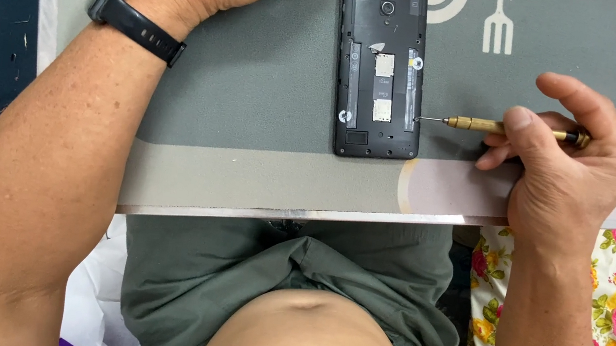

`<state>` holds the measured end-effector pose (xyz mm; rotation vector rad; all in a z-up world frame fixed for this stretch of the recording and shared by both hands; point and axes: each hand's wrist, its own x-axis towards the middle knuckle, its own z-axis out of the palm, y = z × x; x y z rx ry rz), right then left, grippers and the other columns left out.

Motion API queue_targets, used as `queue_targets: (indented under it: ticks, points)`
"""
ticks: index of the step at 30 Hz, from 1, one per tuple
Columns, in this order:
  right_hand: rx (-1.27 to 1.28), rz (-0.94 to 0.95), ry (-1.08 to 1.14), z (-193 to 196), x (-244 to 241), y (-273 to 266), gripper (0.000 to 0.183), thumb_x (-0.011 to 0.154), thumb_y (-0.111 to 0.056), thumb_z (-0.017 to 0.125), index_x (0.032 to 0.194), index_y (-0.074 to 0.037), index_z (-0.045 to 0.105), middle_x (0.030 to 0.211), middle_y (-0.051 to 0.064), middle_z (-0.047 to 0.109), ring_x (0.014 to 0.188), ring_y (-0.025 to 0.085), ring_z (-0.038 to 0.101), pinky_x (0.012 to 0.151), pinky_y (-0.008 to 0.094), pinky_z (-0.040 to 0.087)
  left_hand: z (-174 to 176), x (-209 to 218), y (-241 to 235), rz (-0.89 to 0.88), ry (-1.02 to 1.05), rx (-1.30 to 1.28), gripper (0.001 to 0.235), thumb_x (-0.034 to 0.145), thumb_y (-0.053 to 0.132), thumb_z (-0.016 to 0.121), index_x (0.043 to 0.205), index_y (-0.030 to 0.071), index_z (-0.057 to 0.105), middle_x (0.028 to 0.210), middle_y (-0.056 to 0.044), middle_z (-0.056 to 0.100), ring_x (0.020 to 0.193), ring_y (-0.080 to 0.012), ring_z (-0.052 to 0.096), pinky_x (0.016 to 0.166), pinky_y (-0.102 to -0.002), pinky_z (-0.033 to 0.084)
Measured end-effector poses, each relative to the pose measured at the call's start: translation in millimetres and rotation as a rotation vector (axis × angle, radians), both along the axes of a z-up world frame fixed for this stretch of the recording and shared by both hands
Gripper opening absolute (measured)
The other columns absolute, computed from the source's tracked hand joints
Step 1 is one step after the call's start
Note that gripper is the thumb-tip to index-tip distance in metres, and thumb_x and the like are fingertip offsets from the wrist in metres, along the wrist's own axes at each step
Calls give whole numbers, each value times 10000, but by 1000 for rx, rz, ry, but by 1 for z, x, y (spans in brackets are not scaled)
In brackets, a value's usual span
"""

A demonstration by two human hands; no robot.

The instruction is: The person uses a small screwdriver to remove screws from the back of a disassembled smartphone. They carefully unscrew fasteners around the battery and camera area while holding the device steady on a gray mat.

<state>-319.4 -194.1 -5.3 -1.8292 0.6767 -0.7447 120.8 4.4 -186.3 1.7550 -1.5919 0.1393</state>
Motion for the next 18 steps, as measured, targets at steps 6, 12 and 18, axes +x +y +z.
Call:
queue_targets:
  ticks: [6, 12, 18]
  points:
    - [-14, 11, -4, -1, -1, -1, 306, 1090, 31, 759, 1380, -11, 669, 824, 112, 670, 658, 217, 714, 701, 300, 649, 3, -10, -1, 4, -7, 9, 440, 1210, 78, 759, 922, 100, 427, 828, -9, 450, 750, -193, 395, 720, -452, 365]
    - [-56, 16, 1, 0, -3, 1, 330, 1079, 80, 753, 1389, 3, 668, 872, 107, 681, 684, 228, 729, 718, 307, 660, 3, -16, -1, 11, -15, 17, 440, 1203, 89, 757, 916, 105, 425, 819, -4, 448, 742, -191, 393, 712, -450, 361]
    - [-108, 24, 8, 1, -4, 3, 392, 1057, 149, 738, 1417, 22, 647, 916, 148, 689, 710, 248, 735, 728, 303, 644, 5, -25, 3, 23, -22, 24, 440, 1197, 101, 756, 910, 110, 423, 810, 1, 446, 734, -189, 390, 705, -448, 358]
